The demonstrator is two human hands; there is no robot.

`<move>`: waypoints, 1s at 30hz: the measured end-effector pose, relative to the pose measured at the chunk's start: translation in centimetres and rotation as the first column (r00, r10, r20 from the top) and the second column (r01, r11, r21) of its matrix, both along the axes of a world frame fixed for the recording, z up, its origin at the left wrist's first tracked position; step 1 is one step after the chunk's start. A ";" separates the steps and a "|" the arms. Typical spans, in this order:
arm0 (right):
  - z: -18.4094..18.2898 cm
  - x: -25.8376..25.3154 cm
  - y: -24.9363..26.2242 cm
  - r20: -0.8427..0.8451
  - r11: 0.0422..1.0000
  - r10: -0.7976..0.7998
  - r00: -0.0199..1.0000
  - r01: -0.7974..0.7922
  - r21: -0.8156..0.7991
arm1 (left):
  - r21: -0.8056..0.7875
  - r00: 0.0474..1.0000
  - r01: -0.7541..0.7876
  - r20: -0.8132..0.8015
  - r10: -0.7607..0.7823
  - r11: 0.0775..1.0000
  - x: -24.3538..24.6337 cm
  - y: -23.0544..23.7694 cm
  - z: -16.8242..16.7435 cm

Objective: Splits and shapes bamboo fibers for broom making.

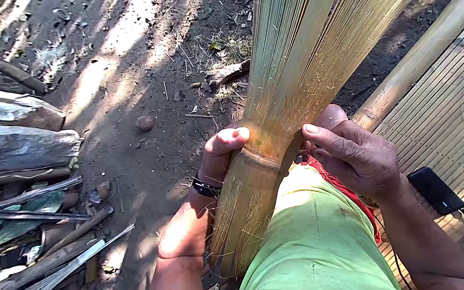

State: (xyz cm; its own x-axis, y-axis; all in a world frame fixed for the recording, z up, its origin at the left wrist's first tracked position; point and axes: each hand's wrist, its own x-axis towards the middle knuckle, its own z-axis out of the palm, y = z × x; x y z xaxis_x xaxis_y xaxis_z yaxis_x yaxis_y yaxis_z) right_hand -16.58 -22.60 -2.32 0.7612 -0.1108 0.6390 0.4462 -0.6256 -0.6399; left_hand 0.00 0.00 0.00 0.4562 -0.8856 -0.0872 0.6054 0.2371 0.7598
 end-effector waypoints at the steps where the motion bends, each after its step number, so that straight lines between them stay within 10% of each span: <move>1: 0.0 0.0 0.0 0.005 1.000 0.007 1.000 -0.007 0.010 | 0.016 1.000 -0.001 0.012 0.001 1.000 -0.1 0.3 0.0; 6: -0.3 -0.3 0.0 0.010 0.996 0.033 0.999 -0.034 0.081 | -0.190 0.991 0.133 -0.007 -0.136 0.973 2.3 3.2 -6.5; 11: 0.3 -0.4 -1.0 -0.021 0.997 -0.080 0.997 0.080 -0.022 | -0.051 0.988 0.112 -0.102 -0.116 0.992 0.8 -0.8 -0.6; 19: 0.4 -0.4 -1.3 0.006 0.983 -0.105 0.994 0.105 -0.148 | -0.021 0.997 0.067 -0.035 -0.068 0.998 0.4 -0.7 -0.3; 24: 0.5 -0.4 -1.3 0.027 0.983 -0.069 0.997 0.072 -0.166 | -0.227 0.982 0.173 -0.034 -0.185 0.958 2.4 1.7 -5.8; 27: 0.5 -0.5 -1.2 0.009 0.981 -0.043 0.999 0.044 -0.187 | 0.148 0.998 -0.027 -0.049 0.034 0.989 0.3 3.3 -3.6; 30: 0.1 -1.1 -0.3 -0.029 0.982 0.044 0.999 -0.048 -0.180 | -0.078 0.994 0.112 0.011 -0.112 0.991 1.4 3.5 -5.7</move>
